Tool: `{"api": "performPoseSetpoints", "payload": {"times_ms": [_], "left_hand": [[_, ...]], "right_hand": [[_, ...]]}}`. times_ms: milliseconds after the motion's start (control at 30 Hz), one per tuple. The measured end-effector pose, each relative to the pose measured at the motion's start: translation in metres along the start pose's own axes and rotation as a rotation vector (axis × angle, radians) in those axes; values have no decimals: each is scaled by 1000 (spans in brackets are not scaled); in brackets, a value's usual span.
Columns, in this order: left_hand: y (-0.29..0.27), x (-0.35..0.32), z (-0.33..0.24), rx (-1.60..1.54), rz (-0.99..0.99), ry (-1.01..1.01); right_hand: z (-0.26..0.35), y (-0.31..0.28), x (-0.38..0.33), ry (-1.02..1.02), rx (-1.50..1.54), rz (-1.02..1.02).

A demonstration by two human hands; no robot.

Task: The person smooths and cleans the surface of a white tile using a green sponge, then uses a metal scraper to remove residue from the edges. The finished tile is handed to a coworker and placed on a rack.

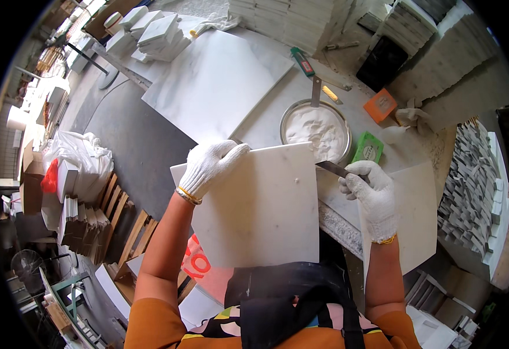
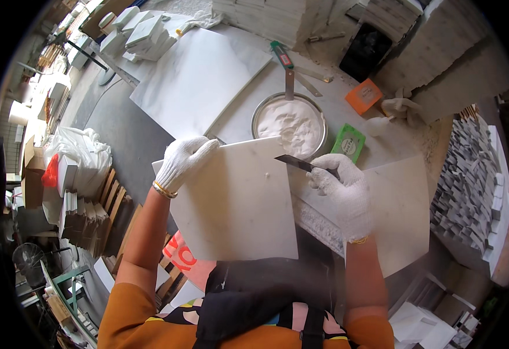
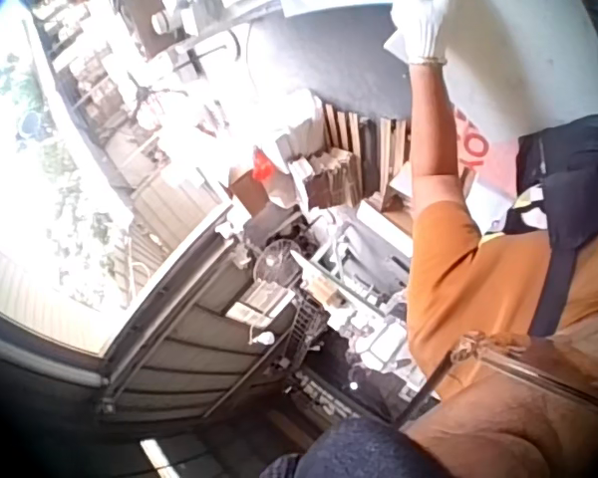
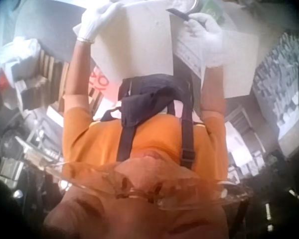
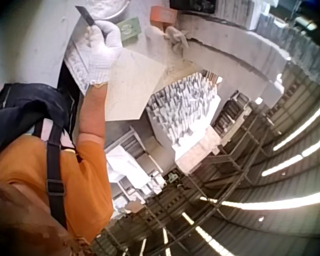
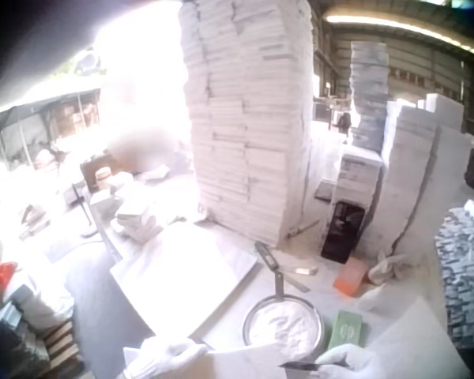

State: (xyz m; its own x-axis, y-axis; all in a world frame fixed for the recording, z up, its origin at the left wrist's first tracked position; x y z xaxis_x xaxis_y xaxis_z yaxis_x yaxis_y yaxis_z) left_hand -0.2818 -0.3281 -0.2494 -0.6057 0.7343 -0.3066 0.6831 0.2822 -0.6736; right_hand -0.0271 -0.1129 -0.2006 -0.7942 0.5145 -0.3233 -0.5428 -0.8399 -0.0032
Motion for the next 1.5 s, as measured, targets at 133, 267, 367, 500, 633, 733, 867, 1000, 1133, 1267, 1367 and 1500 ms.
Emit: {"api": "performPoseSetpoints", "payload": {"times_ms": [133, 267, 367, 500, 633, 733, 867, 1000, 1133, 1267, 1367, 1500], "left_hand": [[0, 0, 0, 9, -12, 7], [0, 0, -1, 19, -21, 21], [-1, 1, -3, 41, -9, 9], [-4, -2, -1, -10, 11, -1], [-3, -3, 1, -13, 2, -2], [-3, -4, 1, -14, -9, 21], [-3, -4, -4, 19, -3, 7], [-5, -7, -3, 48, -9, -11], [-6, -13, 1, 4, -37, 20], [-6, -15, -4, -32, -45, 70], [-8, -18, -9, -34, -35, 47], [-12, -22, -13, -50, -33, 82]], "right_hand": [[-22, 39, -5, -18, 492, 158], [-56, 88, -10, -74, 349, 251], [-70, 125, -22, 196, 543, 606], [-66, 120, -18, 179, 583, 590], [-70, 80, -9, 89, 794, 477], [-70, 58, -11, 58, 893, 371], [-73, 44, -15, 20, 963, 244], [-84, 28, -17, -21, 831, 156], [-72, 26, -26, 1, 511, -26], [-75, 45, -24, -80, 345, 191], [-79, 59, -14, -58, 169, 66], [-75, 74, -15, -150, 104, -33]]}}
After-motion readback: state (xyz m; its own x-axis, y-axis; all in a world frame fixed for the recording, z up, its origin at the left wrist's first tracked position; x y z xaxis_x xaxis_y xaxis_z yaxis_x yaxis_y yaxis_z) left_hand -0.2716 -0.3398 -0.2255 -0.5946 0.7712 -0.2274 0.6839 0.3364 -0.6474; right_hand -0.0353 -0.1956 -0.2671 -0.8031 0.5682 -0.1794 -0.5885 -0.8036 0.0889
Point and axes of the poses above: each hand's wrist, its own x-axis towards the middle knuckle, its own y-axis out of the palm, z = x × y, the point moved 2 cm from there along x, towards the middle knuckle, and after that the axes turned 6 degrees about z, right-handed, at the moved point
